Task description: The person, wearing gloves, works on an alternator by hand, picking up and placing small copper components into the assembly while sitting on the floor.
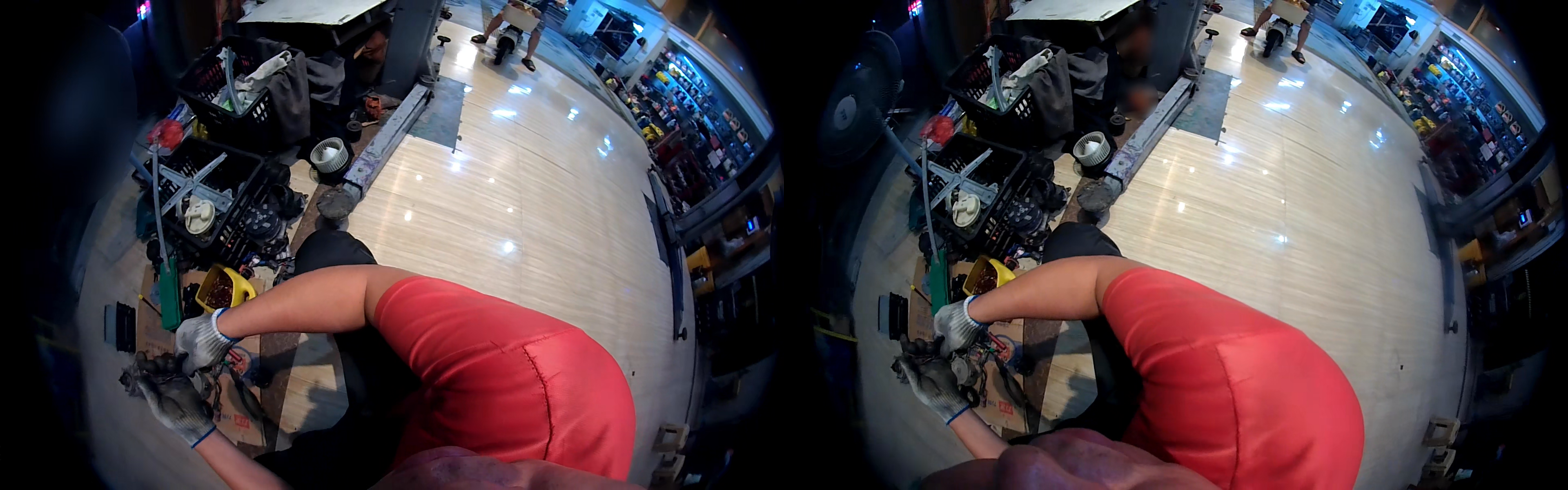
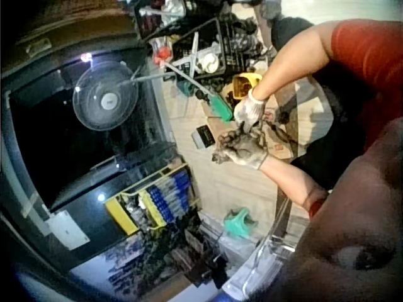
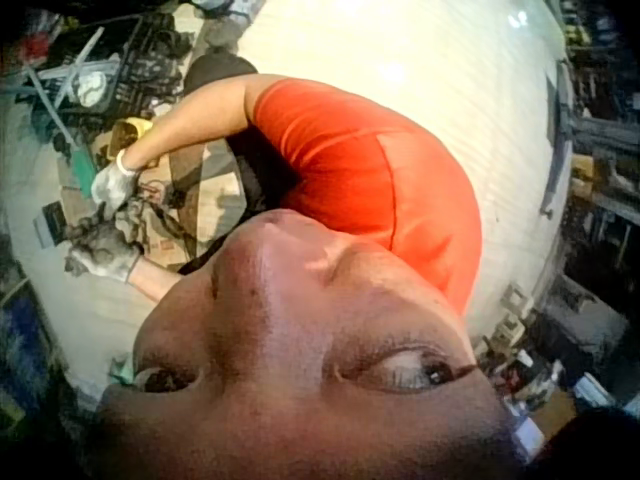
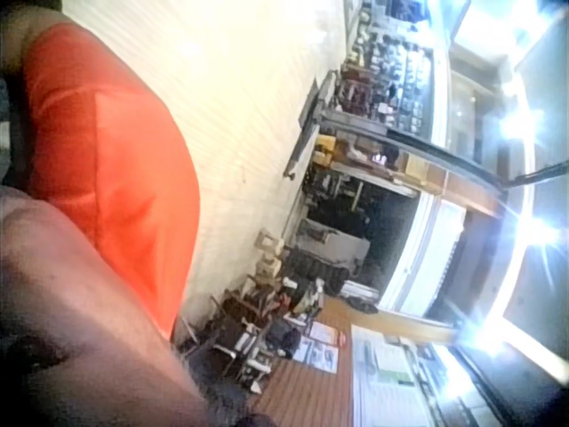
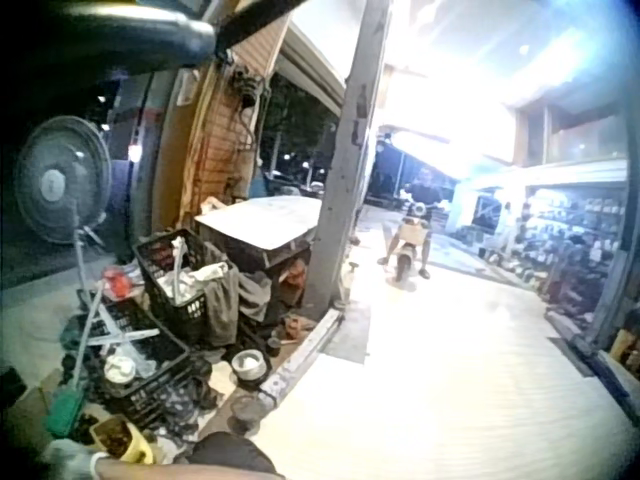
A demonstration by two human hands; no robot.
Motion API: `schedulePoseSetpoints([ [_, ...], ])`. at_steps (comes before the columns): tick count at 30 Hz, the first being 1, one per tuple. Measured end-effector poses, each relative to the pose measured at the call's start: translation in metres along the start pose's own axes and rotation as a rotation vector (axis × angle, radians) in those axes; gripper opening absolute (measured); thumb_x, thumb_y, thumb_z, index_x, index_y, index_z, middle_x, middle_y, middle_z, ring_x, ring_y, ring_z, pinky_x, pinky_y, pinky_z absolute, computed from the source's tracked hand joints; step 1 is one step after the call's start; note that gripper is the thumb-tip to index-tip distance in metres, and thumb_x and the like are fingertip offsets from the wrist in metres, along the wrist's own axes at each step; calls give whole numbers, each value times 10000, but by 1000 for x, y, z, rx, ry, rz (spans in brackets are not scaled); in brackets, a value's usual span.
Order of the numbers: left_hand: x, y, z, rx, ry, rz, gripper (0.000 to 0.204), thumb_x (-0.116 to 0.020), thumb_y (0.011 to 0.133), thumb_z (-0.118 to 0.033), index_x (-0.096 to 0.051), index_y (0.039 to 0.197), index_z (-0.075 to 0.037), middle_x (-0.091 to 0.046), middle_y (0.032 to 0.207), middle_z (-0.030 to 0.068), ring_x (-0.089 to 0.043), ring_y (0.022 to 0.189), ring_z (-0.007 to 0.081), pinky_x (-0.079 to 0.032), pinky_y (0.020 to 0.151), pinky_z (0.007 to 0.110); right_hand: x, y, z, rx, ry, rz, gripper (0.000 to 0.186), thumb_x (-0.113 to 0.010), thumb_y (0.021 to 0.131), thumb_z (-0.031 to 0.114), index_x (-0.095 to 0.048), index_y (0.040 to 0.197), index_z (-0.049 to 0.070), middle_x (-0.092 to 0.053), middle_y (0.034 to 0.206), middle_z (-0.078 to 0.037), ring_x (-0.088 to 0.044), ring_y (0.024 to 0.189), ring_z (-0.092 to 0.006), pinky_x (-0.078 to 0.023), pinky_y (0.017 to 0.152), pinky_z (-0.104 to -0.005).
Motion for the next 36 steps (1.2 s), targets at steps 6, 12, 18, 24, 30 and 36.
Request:
schedulePoseSetpoints([
  [6,-8,-5,2,-37,80,-127,542,-434,1047,-371,-396,1460,-21,-631,1238,69,-585,1079,206,-367,1090,484,-4,3,-10,-9,-54,60,420,-598,883,390,-707,986,-2,-675,947,-250,-639,879,-398,-500,759,-441],
  [12,-17,-8,5,-17,50,-75,573,-397,1056,-374,-352,1478,10,-559,1330,126,-543,1172,251,-353,1115,472,-8,6,-17,16,-65,52,417,-588,883,392,-712,968,3,-675,941,-251,-638,883,-398,-498,764,-441],
  [18,-55,-7,8,-75,-36,-385,572,-352,1063,-341,-281,1512,7,-354,1530,174,-371,1387,307,-271,1176,467,3,3,-14,-30,-44,43,409,-601,881,387,-713,989,9,-687,931,-237,-645,878,-383,-497,769,-436],
  [24,-47,-3,4,-77,53,32,635,-431,1015,-288,-216,1537,2,-230,1599,171,-213,1480,316,-166,1212,476,6,7,-18,-21,84,16,409,-633,871,380,-705,1013,3,-690,935,-229,-650,861,-360,-500,766,-425],
  [30,-60,-2,4,-77,161,-10,669,-473,966,-199,-200,1538,16,-222,1600,187,-204,1484,325,-143,1213,477,2,9,-25,38,91,-40,449,-629,875,405,-703,992,-22,-682,938,-246,-644,875,-378,-497,765,-433],
  [36,-65,-4,3,-66,141,18,660,-458,953,-128,-190,1536,26,-220,1597,193,-200,1485,321,-140,1223,464,1,9,-23,9,105,9,407,-647,865,373,-703,986,-12,-691,894,-220,-654,836,-338,-503,742,-414],
])
Point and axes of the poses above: each hand's wrist, its own y-axis towards the middle knuckle, its own x-axis out of the back of the hand, z = x × y, the point moved 5 cm from there along y, towards the middle knuckle
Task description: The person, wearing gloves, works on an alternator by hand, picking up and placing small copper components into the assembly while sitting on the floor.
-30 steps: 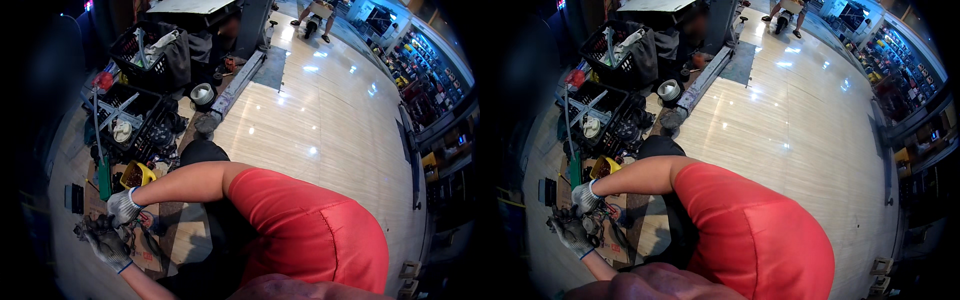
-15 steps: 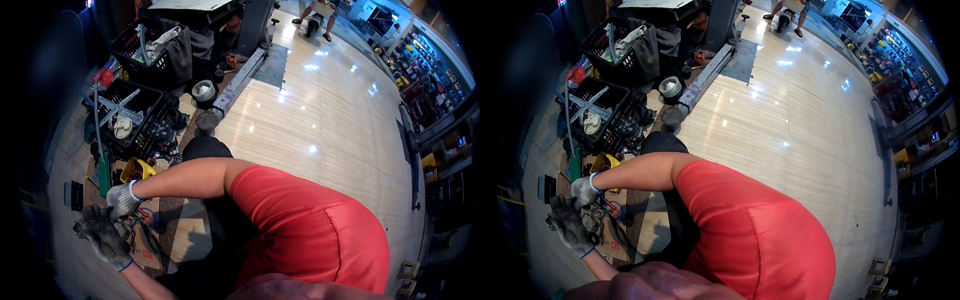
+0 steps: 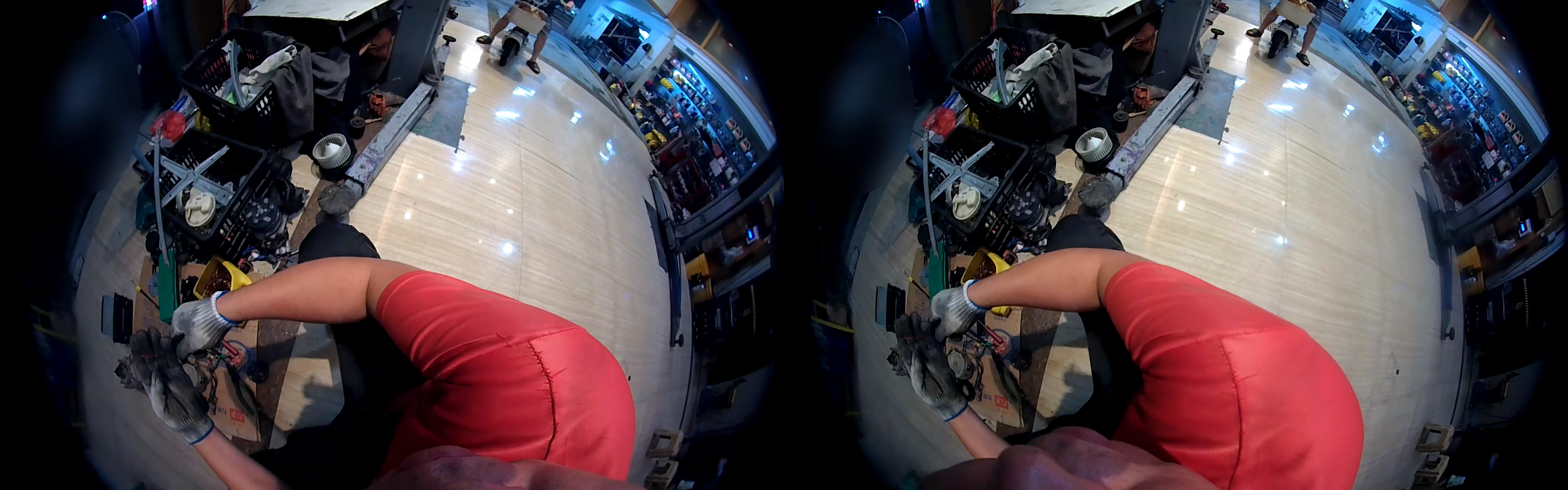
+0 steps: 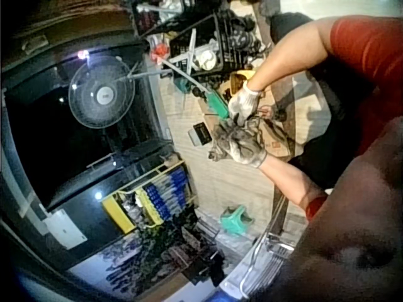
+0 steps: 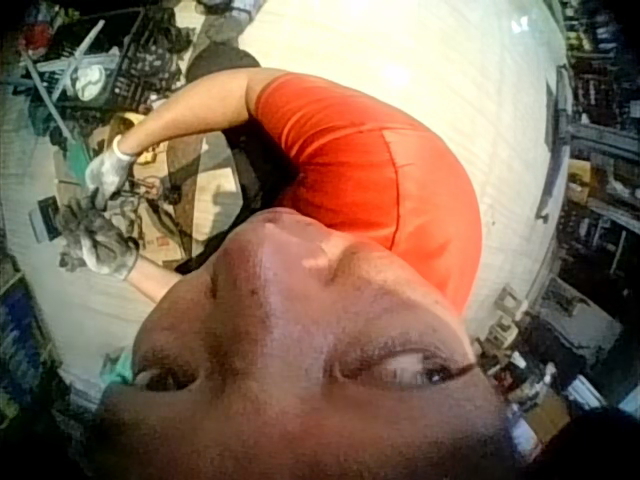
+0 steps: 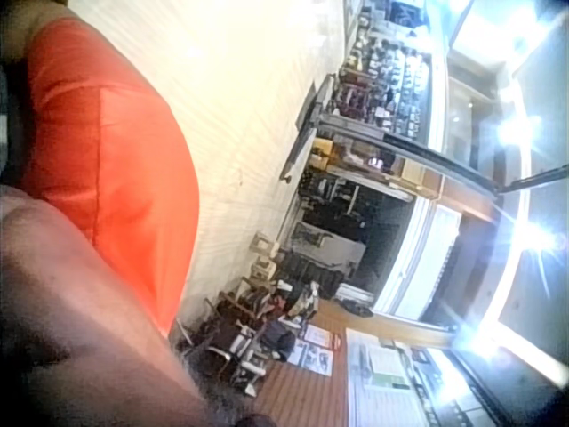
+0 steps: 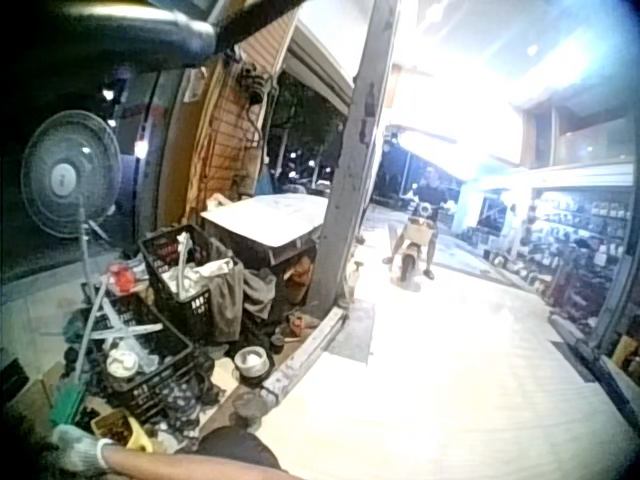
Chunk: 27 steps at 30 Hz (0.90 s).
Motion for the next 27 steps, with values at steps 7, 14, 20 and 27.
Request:
schedulePoseSetpoints([
  [7,10,0,5,2,-25,97,632,-434,955,-89,-204,1531,31,-223,1592,204,-208,1484,318,-165,1222,457,-2,0,-6,-5,-39,-30,402,-658,856,369,-708,962,-16,-691,869,-222,-654,805,-344,-500,723,-418],
  [14,24,1,11,-6,6,-3,558,-429,999,-100,-259,1514,33,-281,1565,212,-278,1454,326,-209,1206,467,0,-4,-5,8,-38,-28,399,-656,852,367,-708,971,-11,-691,888,-229,-654,815,-350,-500,727,-426],
  [20,35,1,16,1,18,-147,509,-431,1018,-115,-315,1489,41,-355,1529,199,-356,1412,320,-270,1183,470,2,-9,-2,9,-21,-20,387,-648,850,352,-704,974,-10,-688,896,-239,-651,823,-362,-498,729,-432],
  [27,40,2,17,7,22,72,496,-430,1029,-130,-321,1488,23,-386,1499,200,-423,1356,312,-334,1146,459,8,-19,9,31,44,-15,386,-617,858,321,-681,968,-43,-670,871,-253,-641,797,-366,-492,724,-440],
])
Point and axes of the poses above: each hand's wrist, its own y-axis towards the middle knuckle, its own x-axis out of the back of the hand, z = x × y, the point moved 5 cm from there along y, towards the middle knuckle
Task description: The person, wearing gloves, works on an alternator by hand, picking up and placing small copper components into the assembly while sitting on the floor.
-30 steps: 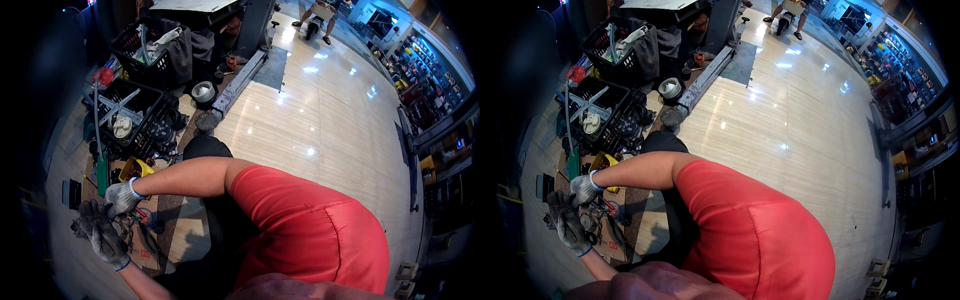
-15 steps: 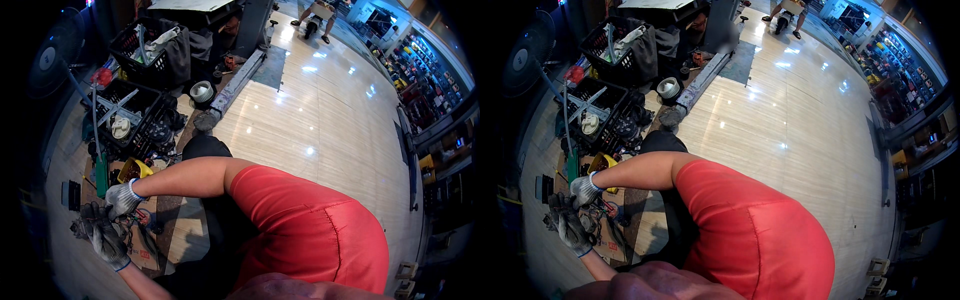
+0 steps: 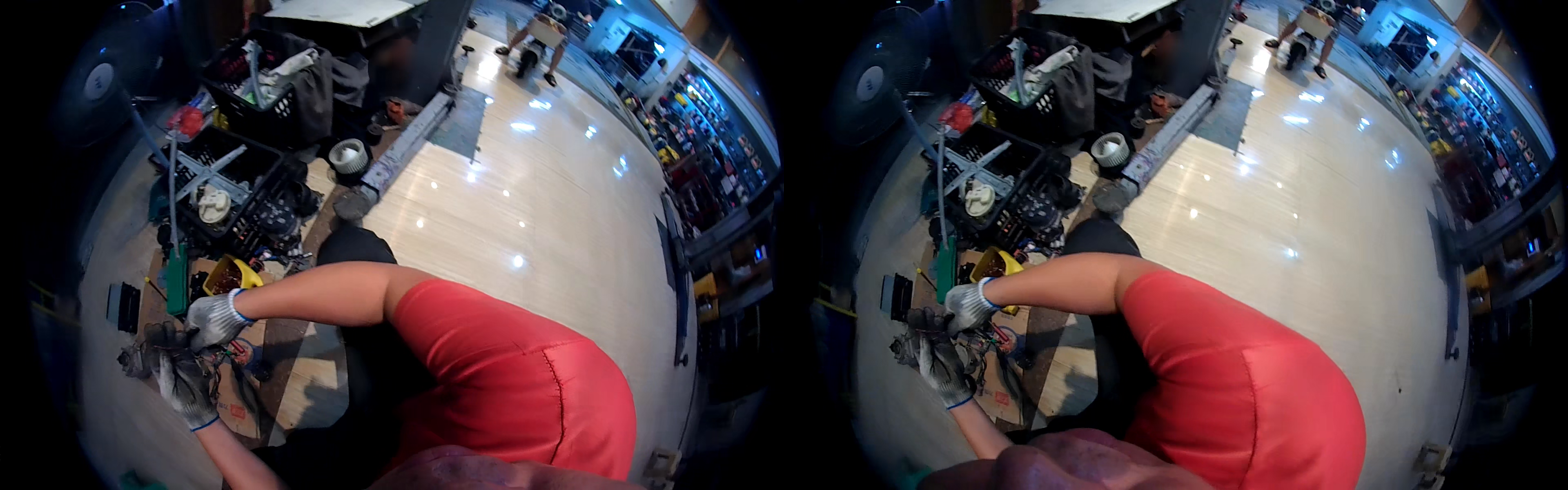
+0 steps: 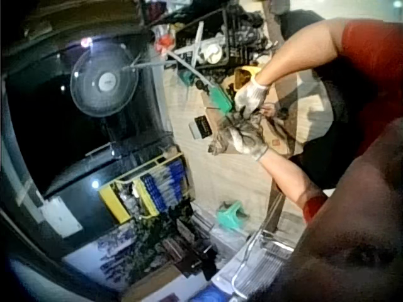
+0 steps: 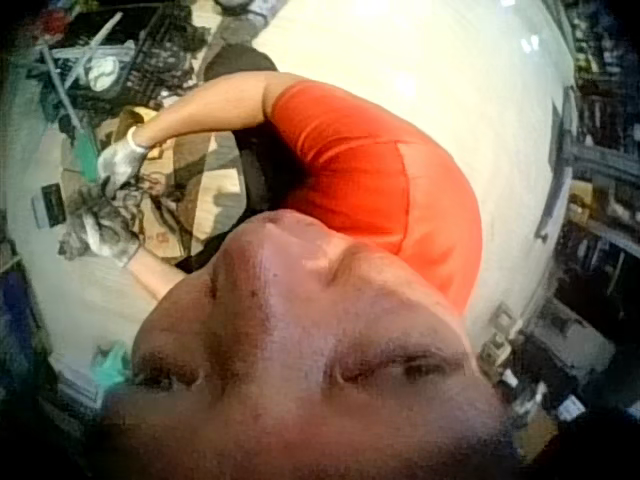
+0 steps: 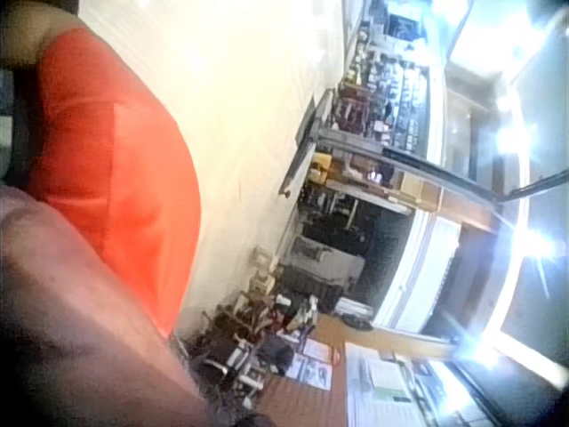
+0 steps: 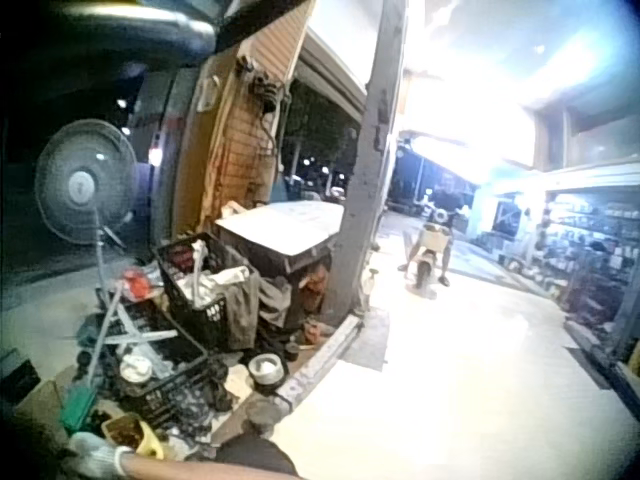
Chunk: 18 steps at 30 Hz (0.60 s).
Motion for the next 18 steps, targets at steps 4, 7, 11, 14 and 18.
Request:
schedulePoseSetpoints([
  [4,0,1,1,-29,-72,-67,470,-426,1017,-76,-350,1466,40,-420,1472,205,-451,1339,321,-369,1143,452,3,0,4,9,27,-29,365,-641,836,299,-685,955,-43,-670,857,-249,-639,788,-361,-490,715,-429],
  [7,-7,2,2,-41,-107,-50,460,-406,1019,-59,-348,1464,46,-426,1469,212,-457,1338,327,-366,1150,451,2,1,1,-31,43,-4,360,-641,831,299,-683,954,-37,-670,861,-246,-641,794,-355,-491,722,-425],
  [11,-8,2,4,-21,-132,-96,458,-406,1019,-56,-349,1462,47,-427,1469,212,-457,1336,324,-365,1150,448,-2,2,-3,-43,30,6,361,-644,827,303,-680,956,-32,-668,864,-244,-639,794,-354,-491,729,-420],
  [14,-9,1,3,-12,-141,-34,457,-410,1021,-59,-348,1461,48,-418,1476,210,-447,1342,321,-356,1157,444,-2,2,-4,-4,-18,-9,369,-639,833,310,-676,959,-34,-665,859,-241,-629,778,-348,-491,728,-413],
  [18,-1,0,4,1,-137,-13,461,-414,1027,-76,-342,1466,45,-406,1489,193,-427,1358,314,-334,1171,446,-2,2,-1,5,-8,-2,381,-636,840,325,-675,958,-35,-664,848,-235,-625,767,-331,-492,727,-412],
])
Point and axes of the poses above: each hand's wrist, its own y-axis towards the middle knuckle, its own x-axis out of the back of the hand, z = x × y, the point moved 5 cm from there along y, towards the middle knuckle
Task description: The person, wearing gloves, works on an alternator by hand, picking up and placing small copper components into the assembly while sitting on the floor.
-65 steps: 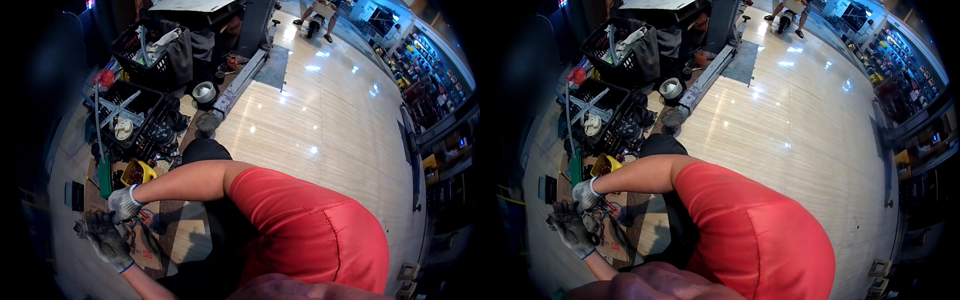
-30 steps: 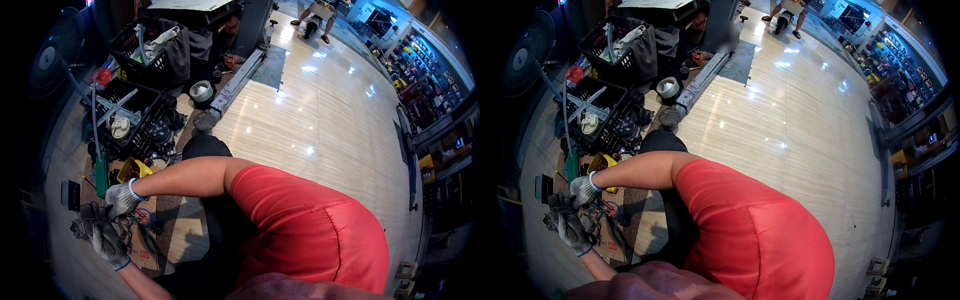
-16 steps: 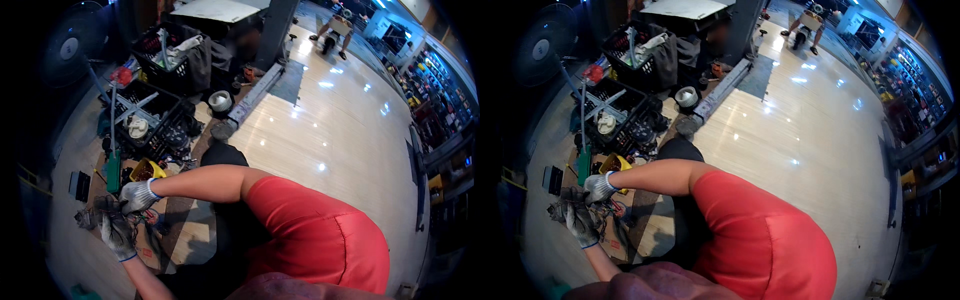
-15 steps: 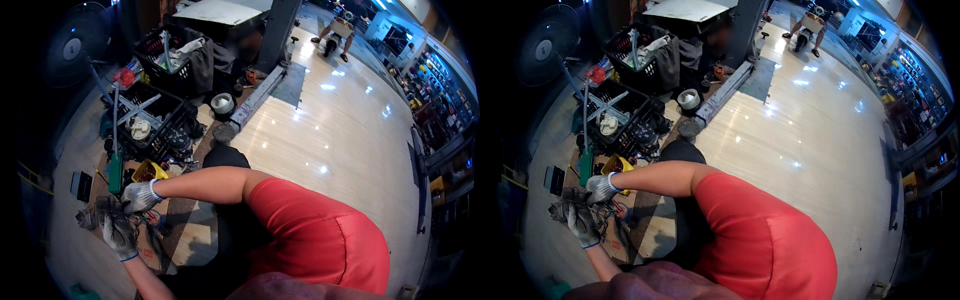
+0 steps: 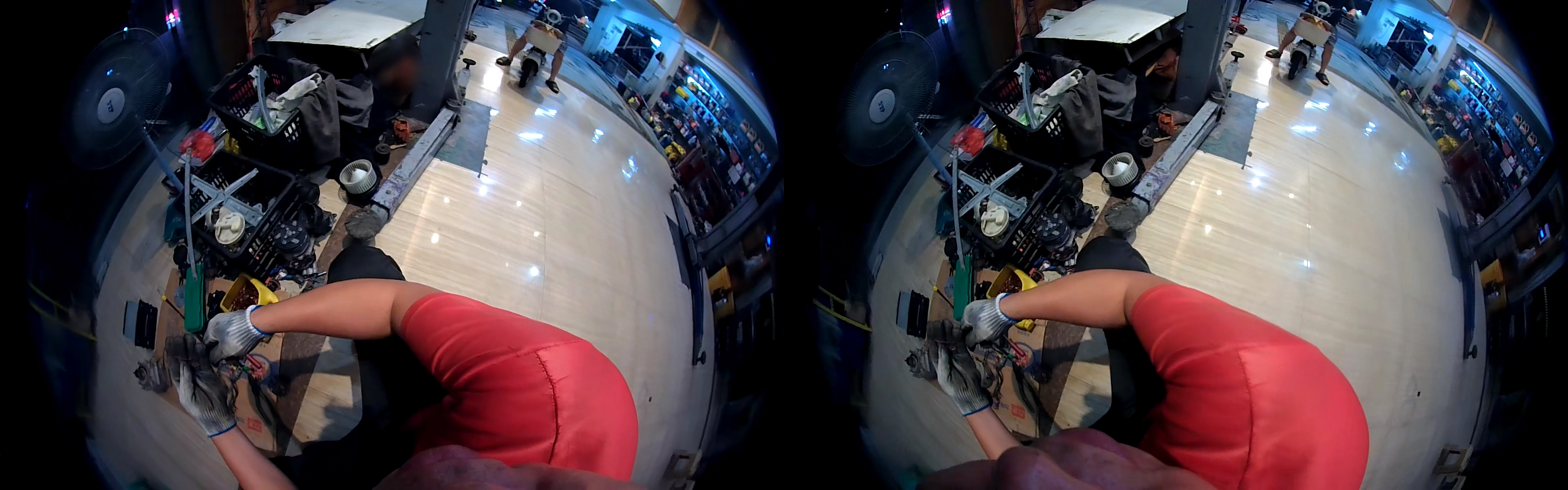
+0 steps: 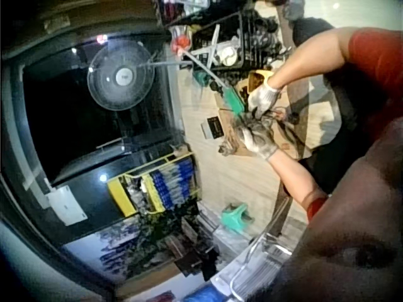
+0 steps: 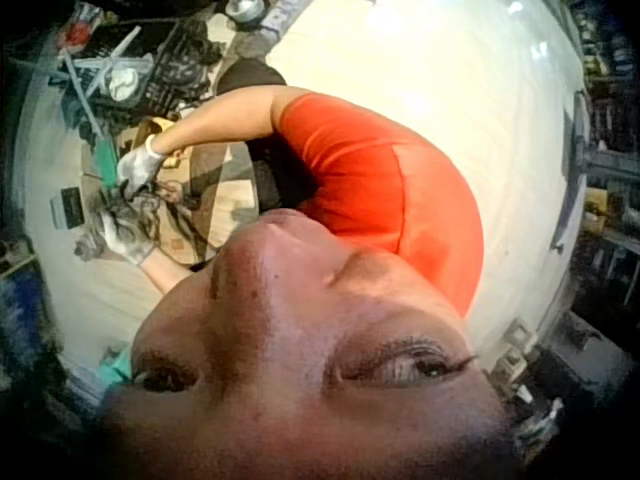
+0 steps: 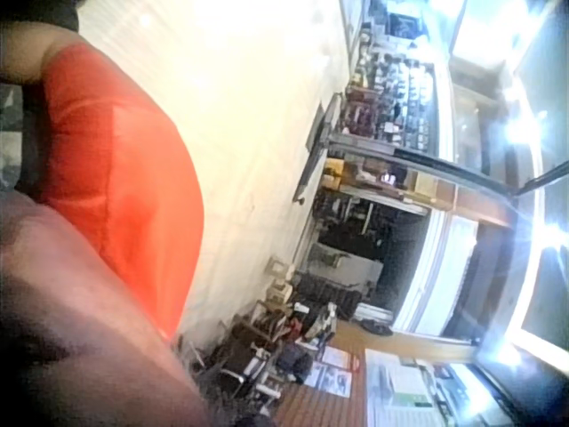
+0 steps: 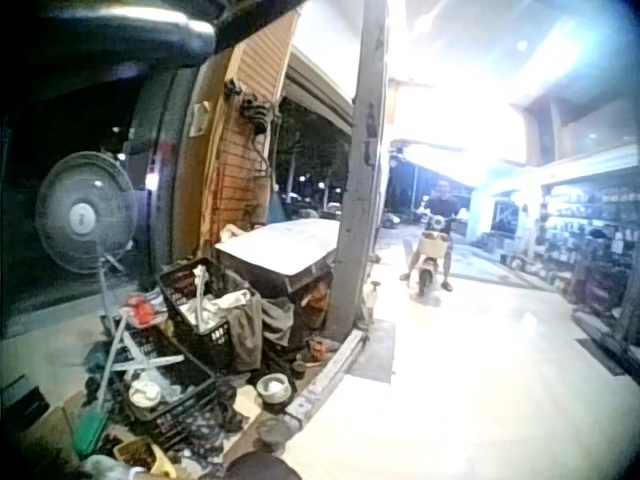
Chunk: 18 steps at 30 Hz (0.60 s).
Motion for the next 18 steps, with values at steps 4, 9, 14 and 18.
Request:
schedulePoseSetpoints([
  [4,3,1,1,-1,9,8,470,-418,1029,-88,-334,1474,39,-397,1497,188,-413,1370,309,-330,1174,447,1,-2,0,-47,19,8,387,-640,837,332,-681,952,-36,-668,843,-230,-633,771,-328,-491,725,-414],
  [9,7,0,2,3,53,-41,471,-419,1029,-91,-334,1475,35,-394,1499,190,-407,1376,307,-331,1175,444,1,-3,-3,-28,9,-6,393,-643,835,333,-685,954,-39,-673,844,-229,-639,775,-330,-489,725,-420],
  [14,1,1,2,14,92,-44,465,-422,1025,-87,-345,1467,35,-414,1480,192,-422,1366,297,-359,1161,442,4,-5,0,-25,-23,9,399,-645,836,337,-688,965,-38,-676,859,-236,-641,795,-351,-490,731,-428],
  [18,6,1,5,24,88,-120,459,-421,1023,-82,-353,1461,35,-429,1464,191,-431,1357,292,-375,1152,436,3,-5,-4,-18,-56,-6,403,-650,837,356,-701,965,-23,-684,874,-240,-661,814,-362,-506,723,-428],
])
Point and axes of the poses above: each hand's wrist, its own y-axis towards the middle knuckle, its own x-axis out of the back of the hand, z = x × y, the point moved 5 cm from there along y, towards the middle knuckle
